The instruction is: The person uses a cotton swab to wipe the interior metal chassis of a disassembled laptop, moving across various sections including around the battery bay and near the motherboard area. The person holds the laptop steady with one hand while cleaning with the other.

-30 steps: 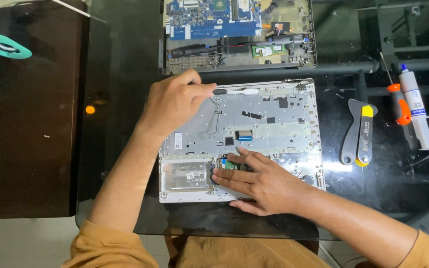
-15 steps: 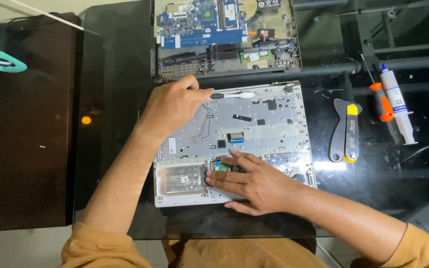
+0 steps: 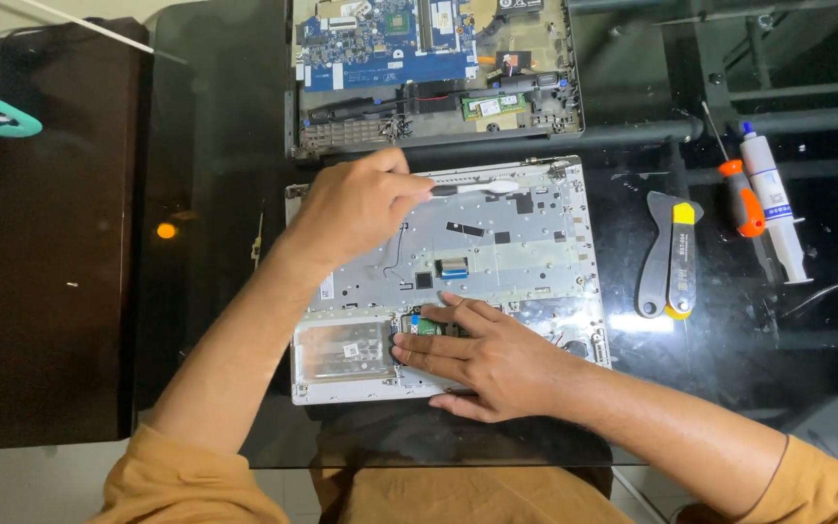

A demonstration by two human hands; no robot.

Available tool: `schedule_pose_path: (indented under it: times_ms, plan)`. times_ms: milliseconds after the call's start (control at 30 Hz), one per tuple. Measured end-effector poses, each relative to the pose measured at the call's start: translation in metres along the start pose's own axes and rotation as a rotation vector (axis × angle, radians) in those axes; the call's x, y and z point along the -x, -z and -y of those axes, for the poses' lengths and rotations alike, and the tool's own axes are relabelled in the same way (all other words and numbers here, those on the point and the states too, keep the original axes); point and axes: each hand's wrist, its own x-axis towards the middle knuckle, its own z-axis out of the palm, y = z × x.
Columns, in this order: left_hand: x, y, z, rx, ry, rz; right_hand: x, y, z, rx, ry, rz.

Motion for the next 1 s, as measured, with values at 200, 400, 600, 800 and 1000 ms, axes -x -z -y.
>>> schedule_pose_path:
  times_ms: [200, 400, 600, 800, 1000]
  plan:
    - [-0.016, -0.020, -0.020, 0.027, -0.093, -0.014, 0.002, -0.005, -0.002, 0.020, -0.001, -0.014]
    - [0.007, 0.014, -0.032, 0.178, -0.090, 0.187, 0.000, -0.002, -0.002, 0.002, -0.002, -0.014]
    - [0.008, -0.007, -0.016, 0.026, -0.043, -0.019, 0.002, -0.005, -0.001, 0.009, -0.007, 0.000]
    - [0.032, -0.002, -0.059, 0.156, -0.177, 0.180, 0.009, -0.016, -0.007, 0.042, 0.014, -0.077]
    - [0.028, -0.012, -0.034, -0.032, -0.115, -0.005, 0.003, -0.005, 0.000, 0.050, 0.022, -0.074]
